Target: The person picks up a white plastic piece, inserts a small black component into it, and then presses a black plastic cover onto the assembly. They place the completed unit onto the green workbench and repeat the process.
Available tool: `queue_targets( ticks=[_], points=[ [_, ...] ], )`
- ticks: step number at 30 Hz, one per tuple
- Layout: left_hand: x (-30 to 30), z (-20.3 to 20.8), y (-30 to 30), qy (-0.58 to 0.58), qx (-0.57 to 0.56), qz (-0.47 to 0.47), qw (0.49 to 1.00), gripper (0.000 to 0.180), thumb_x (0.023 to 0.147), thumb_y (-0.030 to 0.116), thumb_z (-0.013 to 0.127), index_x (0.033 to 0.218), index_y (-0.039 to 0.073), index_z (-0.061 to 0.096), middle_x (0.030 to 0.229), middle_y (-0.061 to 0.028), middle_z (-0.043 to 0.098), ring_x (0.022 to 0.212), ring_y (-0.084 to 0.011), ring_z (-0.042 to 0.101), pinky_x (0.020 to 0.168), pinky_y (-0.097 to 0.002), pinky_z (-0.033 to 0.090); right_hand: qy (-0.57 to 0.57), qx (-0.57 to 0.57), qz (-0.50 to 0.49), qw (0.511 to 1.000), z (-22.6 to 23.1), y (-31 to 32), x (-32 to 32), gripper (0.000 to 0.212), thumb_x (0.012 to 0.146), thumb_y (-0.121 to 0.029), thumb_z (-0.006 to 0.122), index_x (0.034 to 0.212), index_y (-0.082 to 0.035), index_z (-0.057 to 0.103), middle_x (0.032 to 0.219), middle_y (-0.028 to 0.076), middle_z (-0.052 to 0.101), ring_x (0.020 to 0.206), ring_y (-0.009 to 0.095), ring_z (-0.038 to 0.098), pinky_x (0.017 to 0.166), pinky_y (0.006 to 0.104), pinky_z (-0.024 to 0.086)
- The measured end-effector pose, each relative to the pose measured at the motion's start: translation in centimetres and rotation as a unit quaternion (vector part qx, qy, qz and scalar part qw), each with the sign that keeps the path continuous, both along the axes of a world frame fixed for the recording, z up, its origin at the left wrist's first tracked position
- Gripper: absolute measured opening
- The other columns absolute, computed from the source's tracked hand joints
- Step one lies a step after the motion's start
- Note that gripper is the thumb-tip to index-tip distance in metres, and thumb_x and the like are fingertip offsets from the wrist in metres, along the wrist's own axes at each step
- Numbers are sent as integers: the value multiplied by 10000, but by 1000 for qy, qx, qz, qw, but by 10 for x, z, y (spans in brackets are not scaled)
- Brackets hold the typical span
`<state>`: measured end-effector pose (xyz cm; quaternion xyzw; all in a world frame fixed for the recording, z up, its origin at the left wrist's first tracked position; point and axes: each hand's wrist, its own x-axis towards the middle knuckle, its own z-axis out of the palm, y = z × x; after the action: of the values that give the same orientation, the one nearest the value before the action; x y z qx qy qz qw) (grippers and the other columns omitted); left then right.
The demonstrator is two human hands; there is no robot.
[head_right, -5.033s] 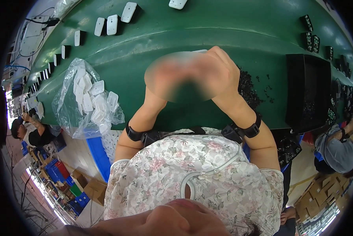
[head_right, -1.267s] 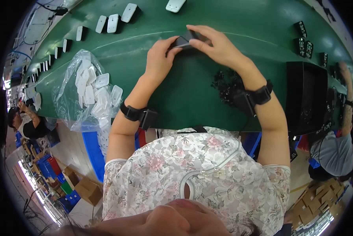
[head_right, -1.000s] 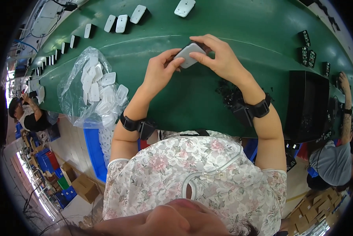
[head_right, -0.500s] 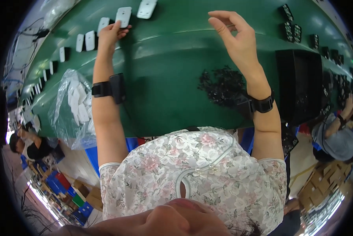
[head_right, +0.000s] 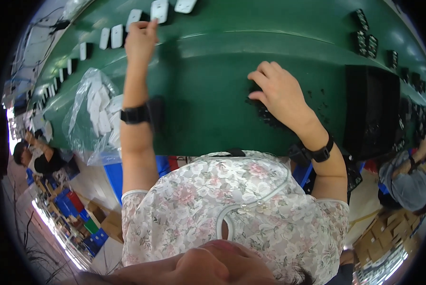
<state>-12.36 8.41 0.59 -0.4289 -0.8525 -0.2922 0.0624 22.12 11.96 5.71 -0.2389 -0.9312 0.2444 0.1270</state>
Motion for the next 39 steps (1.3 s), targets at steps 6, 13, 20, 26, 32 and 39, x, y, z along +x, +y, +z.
queue_targets(
  ticks=[6, 13, 20, 26, 32, 39],
  points=[
    [106, 50, -108, -49, -121, -82, 988, 289, 847, 345, 635, 939, 85, 546, 750, -113, 636, 718, -332, 626, 569, -405, 484, 16, -22, 14, 1000, -19, -11, -1, 169, 741, -22, 646, 865, -4, 533, 887, 122, 509, 845, 317, 534, 715, 374, 447],
    [34, 31, -189, 112, -109, 45, 987, 212, 796, 39, 545, 990, 90, 613, 964, -86, 613, 973, -282, 560, 769, -378, 460, 30, -26, -18, 999, -17, -6, -8, 111, 795, 2, 615, 861, 5, 525, 836, 117, 521, 710, 273, 533, 624, 328, 438],
    [-40, 19, -203, 214, -208, -55, 953, 267, 774, 35, 557, 1026, 81, 632, 921, -92, 589, 905, -298, 527, 781, -411, 442, 101, -117, -77, 985, -13, -7, -15, 85, 826, 8, 609, 910, 8, 595, 778, 71, 555, 657, 157, 524, 601, 256, 423],
    [-4, 37, -176, 140, -120, -45, 982, 167, 781, 75, 654, 942, 53, 612, 901, -121, 585, 834, -305, 559, 703, -400, 450, 133, -213, -76, 965, -16, -5, -15, 190, 855, 41, 549, 1007, -4, 653, 888, 45, 554, 727, 110, 520, 641, 221, 424],
    [77, 33, -120, -36, -70, -72, 994, 249, 807, 167, 664, 1021, 79, 571, 1016, -108, 574, 931, -330, 559, 790, -412, 463, 207, -414, -105, 880, -6, -7, -29, 159, 900, 15, 537, 1043, 26, 606, 944, 45, 577, 808, 81, 562, 704, 210, 466],
    [51, 15, -150, 84, -95, -128, 984, 440, 783, 93, 665, 1197, 20, 533, 1170, -117, 554, 1065, -330, 497, 903, -394, 432, 263, -441, -101, 852, -8, -7, -27, 124, 891, 3, 570, 1010, 32, 587, 890, 60, 603, 773, 110, 585, 711, 223, 492]
  ],
)
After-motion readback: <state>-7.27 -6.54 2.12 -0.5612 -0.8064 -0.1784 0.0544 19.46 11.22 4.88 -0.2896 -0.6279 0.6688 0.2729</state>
